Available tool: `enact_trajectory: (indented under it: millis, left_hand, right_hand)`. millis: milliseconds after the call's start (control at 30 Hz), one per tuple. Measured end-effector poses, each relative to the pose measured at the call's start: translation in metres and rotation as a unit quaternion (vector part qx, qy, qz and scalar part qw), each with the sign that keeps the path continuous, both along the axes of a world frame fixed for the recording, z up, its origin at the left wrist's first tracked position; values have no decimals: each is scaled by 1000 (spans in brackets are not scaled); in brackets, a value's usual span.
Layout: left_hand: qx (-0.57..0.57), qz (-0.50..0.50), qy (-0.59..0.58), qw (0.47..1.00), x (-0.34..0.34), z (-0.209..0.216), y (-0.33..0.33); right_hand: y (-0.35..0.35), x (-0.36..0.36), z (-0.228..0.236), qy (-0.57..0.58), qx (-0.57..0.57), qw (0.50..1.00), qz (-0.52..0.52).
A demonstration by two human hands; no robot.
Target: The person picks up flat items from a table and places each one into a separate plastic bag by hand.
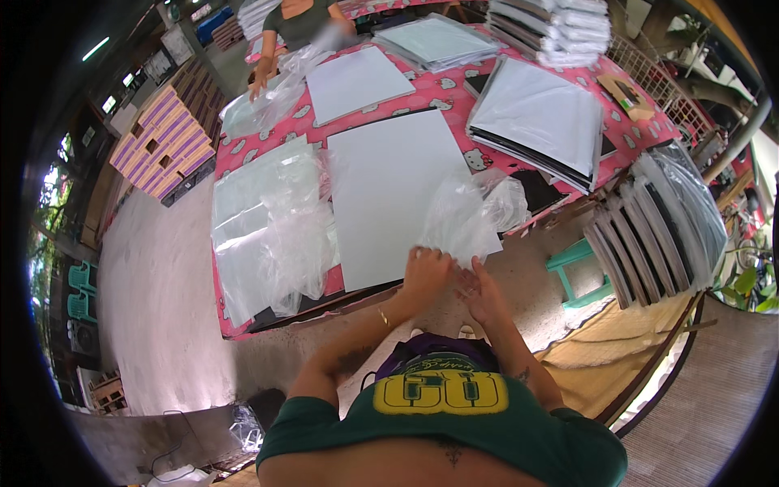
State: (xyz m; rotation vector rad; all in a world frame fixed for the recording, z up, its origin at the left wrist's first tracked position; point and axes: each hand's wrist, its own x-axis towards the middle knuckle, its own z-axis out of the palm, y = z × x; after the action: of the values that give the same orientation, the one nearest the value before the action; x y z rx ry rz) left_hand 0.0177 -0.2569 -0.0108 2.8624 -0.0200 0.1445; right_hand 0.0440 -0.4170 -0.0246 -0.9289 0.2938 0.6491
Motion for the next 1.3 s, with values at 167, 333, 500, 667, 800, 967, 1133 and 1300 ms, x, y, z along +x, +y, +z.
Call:
enact_trajectory:
  millis: [167,333,500,667,800,967,1133,1300]
  left_hand:
    - [-117,-107,90,983,-32,49,-31]
    - [-352,39,-86,931,5,59,-24]
    - [-317,29,-206,925,8,78,-2]
    - [-163,192,-289,923,13,61,76]
    - [-197,118,-374,899,0,88,55]
    - [-131,148,-37,979,-50,68,101]
    - [-46,-238,-104,965,-21,169,16]
    - [-51,134,-110,984,-22,165,88]
  right_hand:
    - [-24,35,6,-111,80,989,-62]
    - [-8,20,55,-120,106,987,-12]
    - [-18,25,62,-188,81,979,-1]
    - [-26,16,90,-166,191,967,-28]
    - [-25,15,106,-95,247,962,67]
    - [-49,54,130,-181,210,947,163]
    - [-22,54,190,-573,-117,659,472]
    - [-65,128,187,-440,-714,430,334]
